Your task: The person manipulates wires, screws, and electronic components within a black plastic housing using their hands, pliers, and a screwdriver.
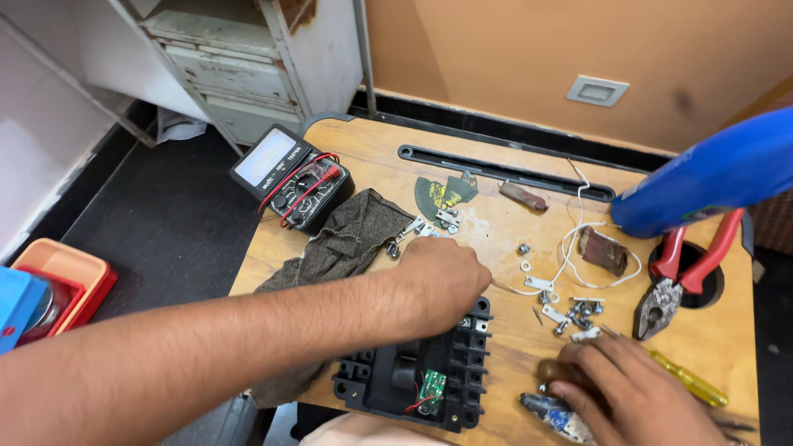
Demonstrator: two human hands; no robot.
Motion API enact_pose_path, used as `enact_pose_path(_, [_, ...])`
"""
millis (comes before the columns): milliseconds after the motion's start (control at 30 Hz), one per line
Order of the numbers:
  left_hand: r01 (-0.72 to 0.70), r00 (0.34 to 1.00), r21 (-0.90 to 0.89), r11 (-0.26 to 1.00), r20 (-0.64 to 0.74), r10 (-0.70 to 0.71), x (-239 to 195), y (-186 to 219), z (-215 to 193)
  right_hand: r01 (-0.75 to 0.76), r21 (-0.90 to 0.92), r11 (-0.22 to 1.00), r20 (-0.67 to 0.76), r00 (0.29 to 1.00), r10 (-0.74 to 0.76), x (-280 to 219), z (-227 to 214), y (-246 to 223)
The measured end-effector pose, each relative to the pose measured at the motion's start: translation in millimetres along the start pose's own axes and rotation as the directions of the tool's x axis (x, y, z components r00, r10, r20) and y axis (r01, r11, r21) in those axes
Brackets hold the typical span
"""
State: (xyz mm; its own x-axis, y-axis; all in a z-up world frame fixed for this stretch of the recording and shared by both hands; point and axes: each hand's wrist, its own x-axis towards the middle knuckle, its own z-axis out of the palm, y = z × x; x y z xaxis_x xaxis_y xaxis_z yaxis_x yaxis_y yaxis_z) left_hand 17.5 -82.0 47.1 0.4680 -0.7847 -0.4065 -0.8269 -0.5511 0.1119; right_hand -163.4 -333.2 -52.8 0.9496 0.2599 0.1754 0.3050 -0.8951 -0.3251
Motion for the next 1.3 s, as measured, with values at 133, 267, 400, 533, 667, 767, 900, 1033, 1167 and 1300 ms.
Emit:
enact_pose_path(133, [0.004,1.000,0.007,1.000,-0.020,-0.004,3,4,4,-0.103,-0.011,0.995,0.013,0.995,0.103,-7,17,15])
enact_pose_path(267, [0.015,0.998,0.037,0.999,-0.054,-0.013,5,5,9,-0.070,0.025,0.997,-0.103,0.992,0.072,-9,22,15])
enact_pose_path(400, [0.018,0.994,0.015,1.000,-0.108,-0.016,7,4,12,-0.151,0.003,0.989,0.014,0.988,0.151,-12,12,5])
enact_pose_path(533, [-0.001,0.999,-0.015,1.000,-0.041,0.001,5,-7,10,-0.210,0.070,0.975,0.030,0.978,0.209,-14,1,-4])
enact_pose_path(667, [-0.013,0.998,-0.162,0.987,-0.061,0.003,1,-22,11,-0.303,-0.008,0.953,-0.044,0.952,0.303,-21,-11,-5])
enact_pose_path(767, [-0.080,0.996,-0.292,0.953,-0.060,0.065,1,-38,7,-0.396,-0.071,0.915,-0.043,0.918,0.394,-24,-14,-5])
enact_pose_path(900, [-0.046,0.991,-0.346,0.937,-0.132,0.000,-14,-47,1,-0.376,-0.154,0.914,-0.106,0.926,0.363,-22,-22,-10])
enact_pose_path(1033, [-0.022,0.992,-0.177,0.984,-0.126,-0.001,-24,-27,9,-0.190,-0.116,0.975,-0.176,0.970,0.168,-16,-26,-20])
enact_pose_path(1167, [-0.099,0.975,0.007,0.995,-0.199,0.099,-15,-15,17,-0.185,-0.069,0.980,-0.148,0.974,0.173,-10,-28,-25])
enact_pose_path(1300, [-0.202,0.954,0.103,0.974,-0.205,0.220,-8,-13,24,-0.228,-0.051,0.972,-0.131,0.967,0.220,-16,-25,-28])
